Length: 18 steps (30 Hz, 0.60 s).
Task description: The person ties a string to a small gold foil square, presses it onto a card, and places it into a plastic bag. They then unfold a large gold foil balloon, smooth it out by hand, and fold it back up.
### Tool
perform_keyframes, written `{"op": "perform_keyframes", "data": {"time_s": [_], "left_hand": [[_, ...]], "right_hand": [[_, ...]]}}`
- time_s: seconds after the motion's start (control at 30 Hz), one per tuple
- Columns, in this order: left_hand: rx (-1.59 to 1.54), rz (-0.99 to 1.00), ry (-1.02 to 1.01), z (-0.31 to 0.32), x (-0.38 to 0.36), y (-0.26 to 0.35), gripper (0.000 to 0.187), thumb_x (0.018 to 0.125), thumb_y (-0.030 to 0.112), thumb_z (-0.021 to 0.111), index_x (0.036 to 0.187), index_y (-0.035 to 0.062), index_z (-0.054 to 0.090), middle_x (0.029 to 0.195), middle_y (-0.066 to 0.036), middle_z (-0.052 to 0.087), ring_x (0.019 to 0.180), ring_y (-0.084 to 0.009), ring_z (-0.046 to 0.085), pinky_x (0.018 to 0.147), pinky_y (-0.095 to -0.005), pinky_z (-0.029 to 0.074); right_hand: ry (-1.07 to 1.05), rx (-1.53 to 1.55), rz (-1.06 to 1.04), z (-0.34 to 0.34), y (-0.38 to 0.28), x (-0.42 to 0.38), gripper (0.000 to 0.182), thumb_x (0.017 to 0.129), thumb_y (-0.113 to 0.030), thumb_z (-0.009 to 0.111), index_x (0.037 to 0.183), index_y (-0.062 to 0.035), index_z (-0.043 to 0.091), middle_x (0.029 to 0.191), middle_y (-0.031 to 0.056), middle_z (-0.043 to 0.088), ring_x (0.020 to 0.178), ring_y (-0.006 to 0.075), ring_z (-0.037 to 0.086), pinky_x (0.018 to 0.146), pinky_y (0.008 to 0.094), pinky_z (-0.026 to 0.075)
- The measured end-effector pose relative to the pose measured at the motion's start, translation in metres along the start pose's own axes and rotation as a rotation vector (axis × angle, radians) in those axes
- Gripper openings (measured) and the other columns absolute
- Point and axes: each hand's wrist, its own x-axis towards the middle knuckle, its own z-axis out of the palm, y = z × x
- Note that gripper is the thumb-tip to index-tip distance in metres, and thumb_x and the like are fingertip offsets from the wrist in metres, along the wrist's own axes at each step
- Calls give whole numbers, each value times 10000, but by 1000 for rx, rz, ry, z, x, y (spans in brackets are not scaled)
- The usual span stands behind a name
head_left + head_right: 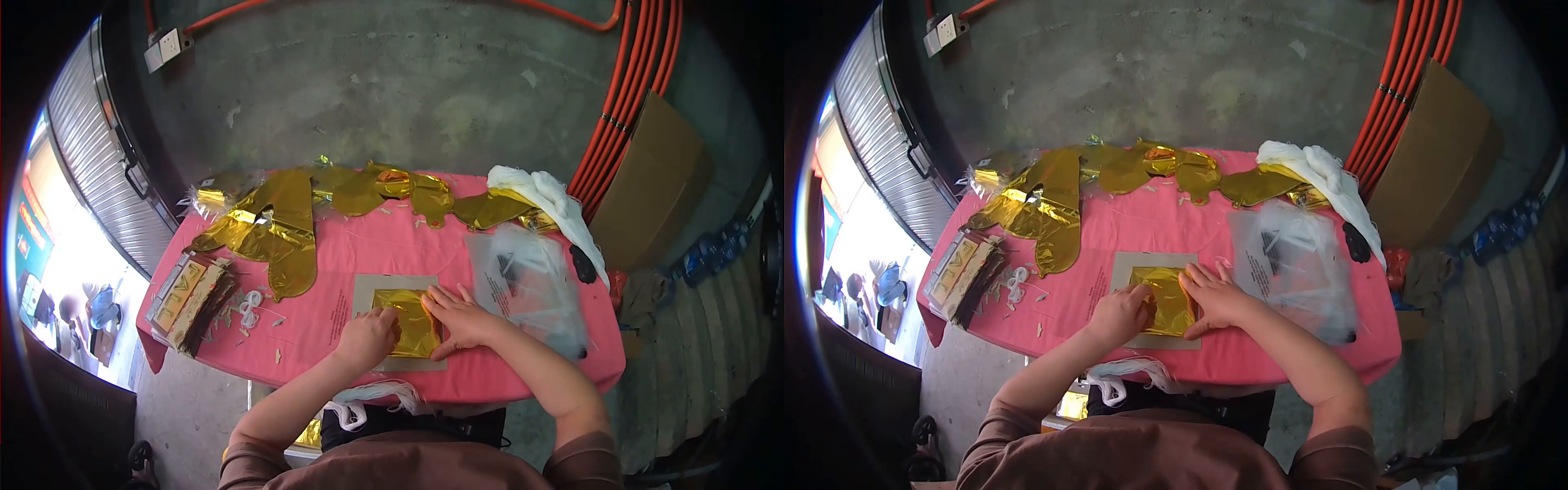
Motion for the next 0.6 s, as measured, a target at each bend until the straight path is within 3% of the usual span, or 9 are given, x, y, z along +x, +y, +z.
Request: {"op": "perform_keyframes", "data": {"time_s": [0.3, 0.4, 0.5, 0.57, 0.6], "left_hand": [[-25, -26, 39, 4, 4, 9, 203, 794, 107, 545, 993, 71, 549, 837, -144, 609, 721, -345, 613, 631, -428, 494], [74, 39, 97, 6, 4, 10, 131, 778, 148, 592, 865, 77, 525, 803, -116, 612, 706, -302, 624, 568, -386, 498], [-29, 34, 58, -1, -3, 9, 192, 778, 161, 604, 937, 70, 548, 822, -126, 605, 751, -307, 618, 624, -403, 497], [-277, 44, -38, -15, -4, -1, 271, 802, 189, 602, 1022, 38, 554, 887, -149, 581, 872, -330, 588, 731, -413, 472], [-162, 95, -13, -23, -4, -7, 323, 811, 216, 604, 1067, 29, 543, 994, -166, 562, 979, -341, 546, 809, -415, 448]], "right_hand": [[-19, 3, -1, 0, 0, 1, 1192, 565, -611, 724, 1409, 27, 174, 1468, 261, 126, 1390, 311, 118, 1111, 489, 37], [0, -9, -15, 3, 3, 2, 1191, 565, -626, 716, 1407, 25, 183, 1467, 259, 132, 1387, 316, 123, 1109, 500, 52], [19, 2, -20, 8, 4, 0, 1191, 563, -644, 707, 1406, 22, 193, 1467, 251, 141, 1385, 314, 131, 1108, 505, 66], [19, 31, -20, 3, 4, 1, 1188, 562, -641, 708, 1406, 21, 197, 1468, 247, 144, 1386, 308, 135, 1109, 502, 68], [23, 1, -11, 3, 3, 0, 1184, 565, -624, 716, 1406, 25, 194, 1468, 242, 155, 1386, 303, 135, 1111, 494, 56]]}}
